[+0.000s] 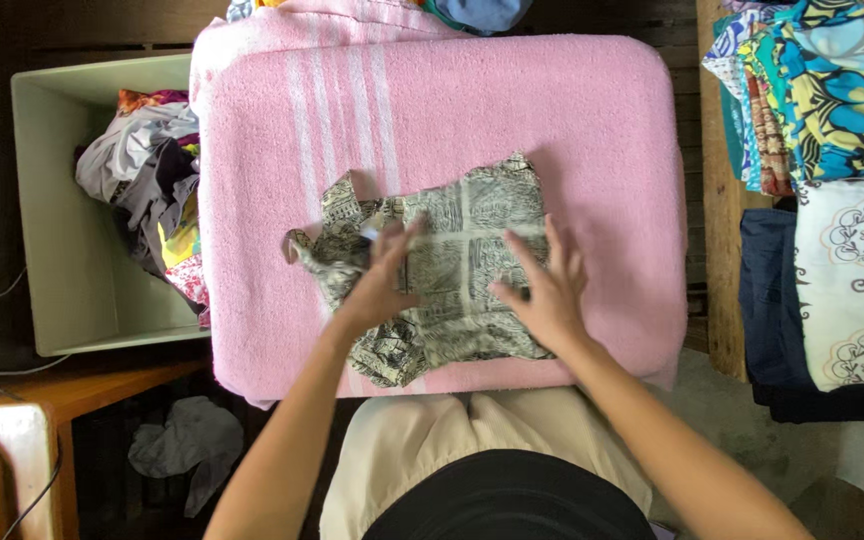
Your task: The person folds multiple pieces of clothing by hand on top of a pink cloth-covered surface, flatly laying each out and smoothing sections before folding them sequentially.
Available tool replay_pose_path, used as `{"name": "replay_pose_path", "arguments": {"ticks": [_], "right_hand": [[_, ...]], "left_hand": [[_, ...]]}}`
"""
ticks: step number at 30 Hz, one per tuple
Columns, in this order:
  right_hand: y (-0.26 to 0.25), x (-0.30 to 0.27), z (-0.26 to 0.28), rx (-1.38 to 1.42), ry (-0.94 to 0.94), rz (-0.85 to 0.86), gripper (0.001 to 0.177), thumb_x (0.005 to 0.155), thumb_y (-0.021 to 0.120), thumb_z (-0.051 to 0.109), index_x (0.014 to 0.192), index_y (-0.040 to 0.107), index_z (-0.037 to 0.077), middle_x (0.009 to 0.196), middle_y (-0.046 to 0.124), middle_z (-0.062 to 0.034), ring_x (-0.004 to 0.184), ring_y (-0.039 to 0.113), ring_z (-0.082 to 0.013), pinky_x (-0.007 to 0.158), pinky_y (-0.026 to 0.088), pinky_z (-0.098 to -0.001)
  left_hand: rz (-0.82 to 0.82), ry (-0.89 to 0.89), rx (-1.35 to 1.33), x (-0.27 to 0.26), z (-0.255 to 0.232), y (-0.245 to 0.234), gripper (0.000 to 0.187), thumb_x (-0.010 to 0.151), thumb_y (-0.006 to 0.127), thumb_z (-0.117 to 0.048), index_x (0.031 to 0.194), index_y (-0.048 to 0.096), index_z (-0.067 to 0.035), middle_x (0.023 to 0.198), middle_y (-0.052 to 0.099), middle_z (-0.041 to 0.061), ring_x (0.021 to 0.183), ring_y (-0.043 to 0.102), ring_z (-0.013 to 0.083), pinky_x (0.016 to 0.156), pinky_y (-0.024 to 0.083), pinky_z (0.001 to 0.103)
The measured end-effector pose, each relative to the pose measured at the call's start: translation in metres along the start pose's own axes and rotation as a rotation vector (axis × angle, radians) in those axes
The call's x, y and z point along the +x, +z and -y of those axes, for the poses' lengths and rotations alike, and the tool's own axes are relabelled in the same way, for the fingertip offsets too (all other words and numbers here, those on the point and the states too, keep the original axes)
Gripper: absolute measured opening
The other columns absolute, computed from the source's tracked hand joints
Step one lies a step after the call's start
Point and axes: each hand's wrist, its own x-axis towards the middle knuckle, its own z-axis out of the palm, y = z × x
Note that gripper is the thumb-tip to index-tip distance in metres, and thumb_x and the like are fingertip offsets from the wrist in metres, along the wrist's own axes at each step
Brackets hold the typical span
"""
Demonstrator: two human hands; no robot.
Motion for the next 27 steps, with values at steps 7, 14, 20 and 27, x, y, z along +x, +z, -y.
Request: {"name": "replay_pose_path", "arguments": {"ticks": [7, 14, 20, 27], "right_hand": [[0.023, -0.01, 0.002, -0.077, 0.021, 0.022, 0.105, 0.069, 0.079, 0.067, 0.158, 0.032, 0.039, 0.166, 0.003, -0.0258, 0.147, 0.016, -0.0548, 0.11, 0.022, -0.0747], [0.003, 0.013, -0.016, 0.294, 0.137, -0.04, 0.065, 0.102, 0.075, 0.035, 0.16, 0.047, 0.026, 0.161, 0.051, -0.0129, 0.15, 0.046, -0.0363, 0.123, 0.045, -0.0529], [-0.039, 0.04, -0.013, 1.064, 0.839, 0.331, 0.098, 0.078, 0.077, 0.008, 0.155, 0.017, 0.013, 0.138, 0.052, -0.0215, 0.125, 0.059, -0.0317, 0.101, 0.056, -0.0463], [-0.064, 0.047, 0.043, 1.391, 0.583, 0.393, 0.081, 0.077, 0.073, 0.003, 0.149, 0.038, 0.01, 0.133, 0.061, -0.0138, 0.12, 0.064, -0.0271, 0.098, 0.057, -0.0441]], "left_hand": [[-0.689, -0.524, 0.219, -0.079, 0.062, -0.116, 0.082, 0.079, 0.082, -0.004, 0.151, 0.042, -0.005, 0.154, 0.024, 0.03, 0.119, 0.053, 0.0323, 0.088, 0.058, 0.04], [-0.551, -0.285, 0.165, -0.078, 0.021, -0.07, 0.045, 0.087, 0.059, 0.004, 0.129, 0.064, -0.014, 0.127, 0.069, 0.007, 0.105, 0.071, 0.0261, 0.079, 0.063, 0.04], [-0.422, -0.586, -0.859, -0.058, 0.015, -0.065, 0.061, 0.101, 0.052, -0.029, 0.158, 0.034, -0.017, 0.138, 0.06, 0.021, 0.127, 0.062, 0.0317, 0.098, 0.058, 0.047], [-0.756, -0.657, -0.823, -0.13, 0.121, -0.116, 0.075, 0.104, 0.071, -0.047, 0.138, 0.045, 0.015, 0.112, 0.063, 0.027, 0.092, 0.064, 0.0263, 0.075, 0.054, 0.038]]}}
